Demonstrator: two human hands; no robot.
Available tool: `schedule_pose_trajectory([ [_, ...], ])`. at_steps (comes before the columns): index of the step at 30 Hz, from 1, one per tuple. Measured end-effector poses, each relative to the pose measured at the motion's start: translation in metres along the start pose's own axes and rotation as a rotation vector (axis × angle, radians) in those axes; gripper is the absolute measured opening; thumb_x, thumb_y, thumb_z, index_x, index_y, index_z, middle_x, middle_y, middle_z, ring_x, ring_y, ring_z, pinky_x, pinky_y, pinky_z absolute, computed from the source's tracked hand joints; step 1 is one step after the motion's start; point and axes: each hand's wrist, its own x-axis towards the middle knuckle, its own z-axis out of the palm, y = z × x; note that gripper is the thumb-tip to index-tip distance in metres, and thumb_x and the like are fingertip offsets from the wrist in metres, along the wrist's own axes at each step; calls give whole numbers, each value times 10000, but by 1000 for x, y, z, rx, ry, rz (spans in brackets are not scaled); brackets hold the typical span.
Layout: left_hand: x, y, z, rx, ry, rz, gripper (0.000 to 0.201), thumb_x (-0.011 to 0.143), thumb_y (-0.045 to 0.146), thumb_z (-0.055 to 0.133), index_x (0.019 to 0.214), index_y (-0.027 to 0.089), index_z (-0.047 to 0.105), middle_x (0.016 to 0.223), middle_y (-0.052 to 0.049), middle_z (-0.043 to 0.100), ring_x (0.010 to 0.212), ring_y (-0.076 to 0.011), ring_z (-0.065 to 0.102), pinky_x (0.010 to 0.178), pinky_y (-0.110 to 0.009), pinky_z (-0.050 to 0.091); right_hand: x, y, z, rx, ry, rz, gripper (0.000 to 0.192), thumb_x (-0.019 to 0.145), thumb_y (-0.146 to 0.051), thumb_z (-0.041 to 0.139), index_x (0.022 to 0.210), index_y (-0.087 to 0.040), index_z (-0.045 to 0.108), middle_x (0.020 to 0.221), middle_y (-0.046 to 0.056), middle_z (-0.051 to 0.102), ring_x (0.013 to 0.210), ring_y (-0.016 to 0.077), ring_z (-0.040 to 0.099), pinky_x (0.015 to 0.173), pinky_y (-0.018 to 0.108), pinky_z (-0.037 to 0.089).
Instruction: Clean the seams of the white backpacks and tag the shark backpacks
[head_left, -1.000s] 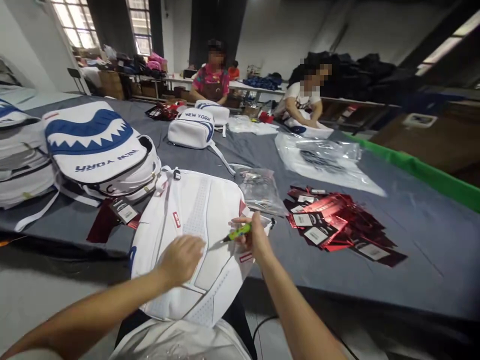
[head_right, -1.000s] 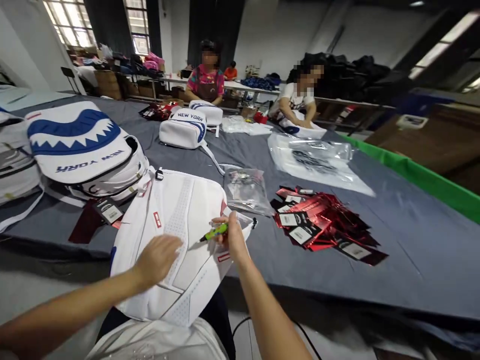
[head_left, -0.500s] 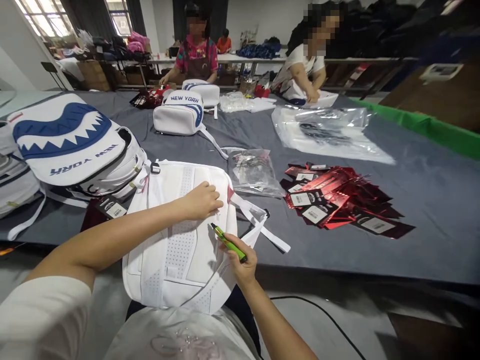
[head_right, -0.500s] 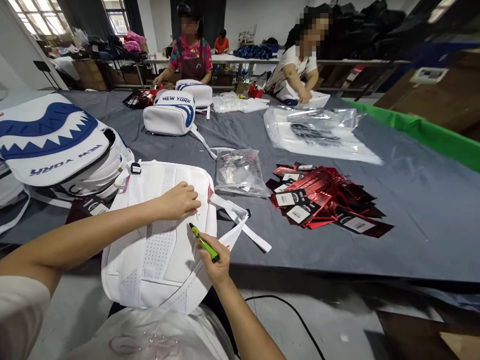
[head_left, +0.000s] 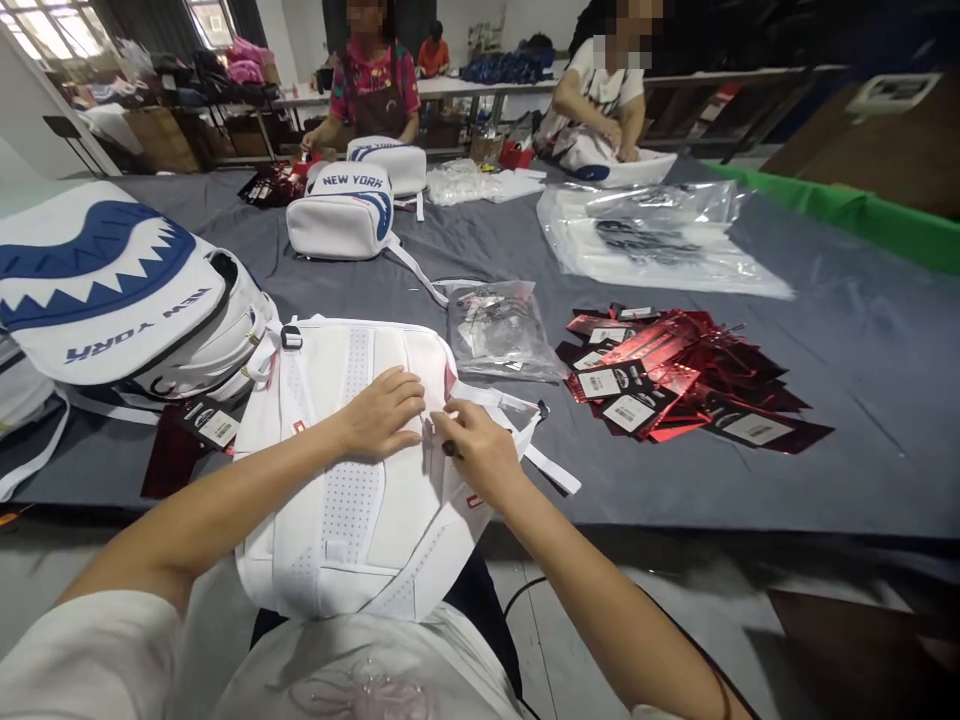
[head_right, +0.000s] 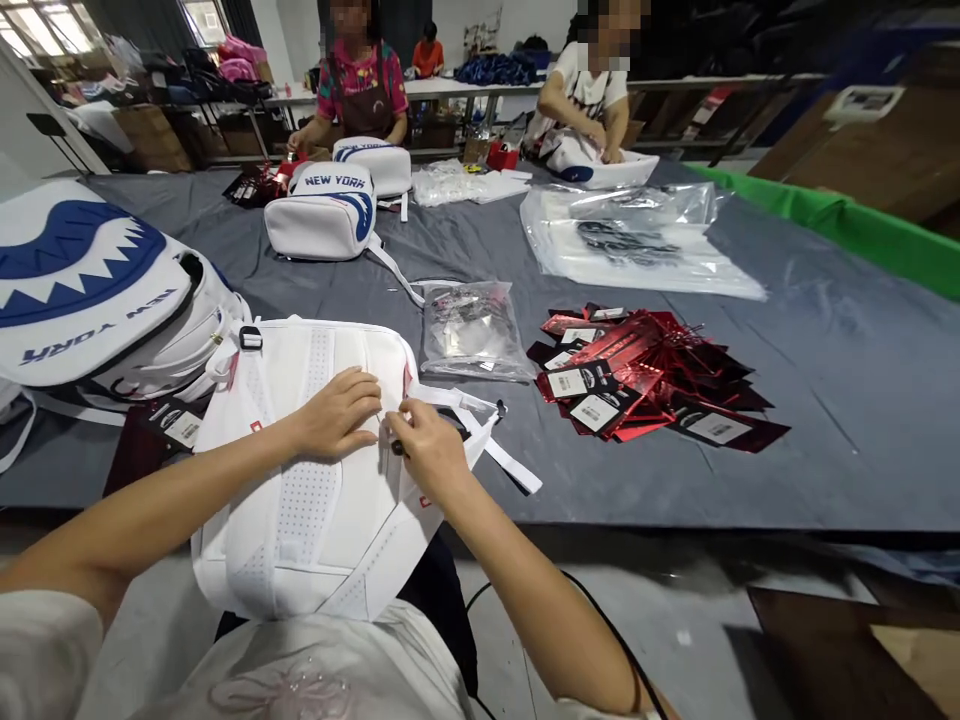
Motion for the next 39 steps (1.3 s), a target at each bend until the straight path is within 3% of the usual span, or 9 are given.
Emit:
schedule_pose_trajectory([
  [4,-5,2,14,61,121,5,192,949,271,450,1058,168,570,1123,-108,628,1203,-264,509,1107,-491,390,11,7,20,-138,-194,-92,233,895,-46,494,901,-199,669,939,63,634,827,176,538,609,274,356],
  [11,-21,-7,4,83,538,-238,326,932,235,481,1255,205,457,1243,-130,575,1217,-249,508,1046,-501,441,25,10,22,-229,-233,-177,191,933,-99,517,828,-163,664,812,73,611,742,203,457,672,342,271],
  [15,-25,-6,5,103,614,-296,326,945,271,477,1264,211,448,1264,-139,569,1215,-251,517,1028,-495,443,67,13,28,-286,-193,-116,231,947,-99,465,839,-139,666,837,114,614,774,229,455,689,358,236],
  [19,-29,1,9,104,533,-295,295,955,305,457,1232,205,467,1238,-141,597,1195,-254,532,1007,-492,443,129,15,38,-286,-131,-11,209,915,-71,469,886,-100,674,893,159,630,798,244,481,696,363,235],
  [22,-31,4,7,88,452,-267,239,961,267,451,1180,196,515,1140,-111,644,1102,-228,581,944,-432,484,146,15,30,-267,-99,43,188,906,-86,493,855,-107,673,882,146,650,798,236,517,716,359,266],
  [27,-16,1,-4,20,216,-207,321,980,251,438,1276,175,536,1299,-120,607,1262,-237,512,1039,-431,428,86,16,-15,90,150,326,429,965,-539,480,1031,-155,659,838,85,685,799,234,601,718,333,367],
  [31,17,-6,-19,49,-125,-112,338,935,392,562,1155,144,630,1209,-136,630,1184,-284,545,1097,-488,331,27,8,-37,820,18,741,618,876,-728,465,1058,-174,668,587,7,639,476,167,541,528,297,413],
  [35,49,-9,-33,165,-321,-44,495,737,607,740,872,133,694,932,-113,647,965,-289,569,971,-457,385,-3,-12,-20,1087,112,885,474,704,-535,774,1012,-196,654,816,29,713,624,170,623,583,302,500],
  [39,50,4,-31,136,-464,5,502,656,636,794,819,169,706,842,-70,647,934,-267,556,1032,-484,341,-17,-28,8,936,330,940,290,773,-471,714,799,-210,591,664,-18,606,569,136,538,539,269,439],
])
